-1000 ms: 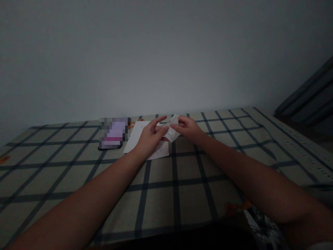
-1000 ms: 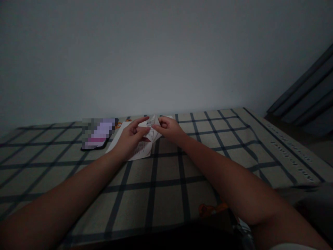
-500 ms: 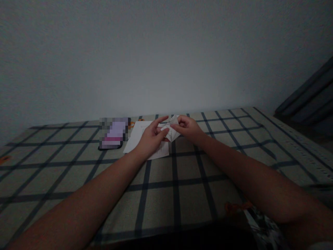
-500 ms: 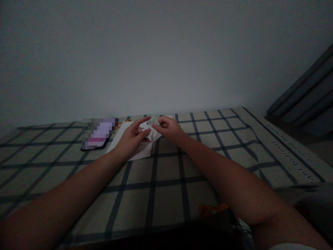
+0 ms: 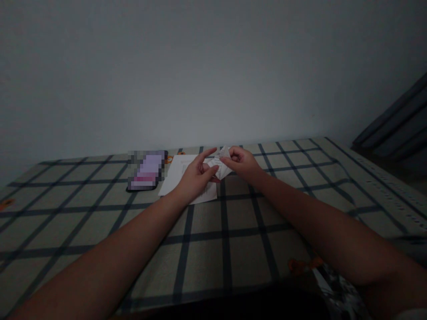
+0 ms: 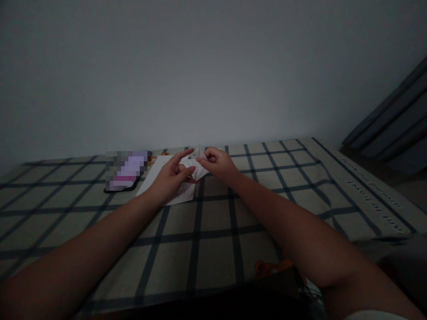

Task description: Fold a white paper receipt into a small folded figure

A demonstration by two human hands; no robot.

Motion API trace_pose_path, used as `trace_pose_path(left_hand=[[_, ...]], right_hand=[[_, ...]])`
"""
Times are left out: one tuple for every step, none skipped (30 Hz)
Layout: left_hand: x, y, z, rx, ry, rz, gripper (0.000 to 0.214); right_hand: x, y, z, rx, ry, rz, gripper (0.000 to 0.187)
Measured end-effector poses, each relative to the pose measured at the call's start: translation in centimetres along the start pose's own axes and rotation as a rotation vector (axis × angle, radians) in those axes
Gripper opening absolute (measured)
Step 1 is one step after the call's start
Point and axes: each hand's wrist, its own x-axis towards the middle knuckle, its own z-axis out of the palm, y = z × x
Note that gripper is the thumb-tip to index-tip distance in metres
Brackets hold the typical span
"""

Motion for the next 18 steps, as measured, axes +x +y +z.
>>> trace_pose_path(left_hand=[[0.01, -0.01, -0.01, 0.011, -0.001, 0.003, 0.069], [0.03, -0.04, -0.02, 0.018, -0.002, 0.006, 0.069], [0.04, -0.07, -0.02, 0.017, -0.003, 0.007, 0.07], [0.06, -0.12, -0.02, 0.008, -0.002, 0.005, 0.071], [0.07, -0.18, -0.01, -0.006, -0.004, 0.0, 0.072], [0.08, -0.23, 0.0, -0.018, -0.004, -0.006, 0.073], [0.09, -0.29, 0.02, -0.027, -0.005, -0.014, 0.074], [0.08, -0.34, 0.03, -0.03, -0.007, -0.021, 0.075], [0.07, -0.38, 0.03, -0.028, -0.011, -0.026, 0.075], [0.04, -0.4, 0.02, -0.023, -0.015, -0.028, 0.076], [0.02, -0.42, 0.01, -0.016, -0.019, -0.026, 0.076], [-0.02, -0.42, -0.01, -0.008, -0.025, -0.023, 0.075], [-0.04, -0.41, -0.02, -0.001, -0.031, -0.02, 0.074], [-0.07, -0.39, -0.02, 0.003, -0.034, -0.017, 0.074], [-0.08, -0.37, -0.02, 0.005, -0.036, -0.015, 0.073], [-0.08, -0.34, 0.0, 0.002, -0.038, -0.016, 0.073], [-0.08, -0.32, 0.02, -0.002, -0.039, -0.019, 0.073], [-0.07, -0.3, 0.06, -0.006, -0.04, -0.023, 0.073]], right_hand=[[-0.02, -0.07, 0.02, 0.0, 0.0, -0.002, 0.033], [-0.04, -0.13, 0.02, -0.005, 0.004, -0.007, 0.033], [-0.05, -0.17, 0.02, -0.011, 0.007, -0.012, 0.034], [-0.05, -0.2, 0.02, -0.017, 0.008, -0.016, 0.034], [-0.04, -0.21, 0.02, -0.021, 0.011, -0.019, 0.033], [-0.03, -0.22, 0.01, -0.025, 0.014, -0.02, 0.033], [-0.01, -0.21, 0.01, -0.026, 0.015, -0.021, 0.033], [0.01, -0.2, 0.01, -0.024, 0.018, -0.021, 0.033], [0.03, -0.19, 0.0, -0.023, 0.022, -0.022, 0.032], [0.05, -0.17, -0.01, -0.025, 0.024, -0.025, 0.032], [0.07, -0.15, -0.03, -0.026, 0.025, -0.028, 0.032], [0.09, -0.12, -0.05, -0.033, 0.027, -0.033, 0.032], [0.11, -0.09, -0.08, -0.044, 0.03, -0.04, 0.032], [0.14, -0.06, -0.11, -0.058, 0.034, -0.048, 0.033], [0.16, -0.02, -0.14, -0.071, 0.039, -0.054, 0.033], [0.17, 0.01, -0.15, -0.078, 0.043, -0.059, 0.034], [0.18, 0.02, -0.15, -0.081, 0.046, -0.062, 0.034], [0.18, 0.02, -0.14, -0.078, 0.047, -0.063, 0.034]])
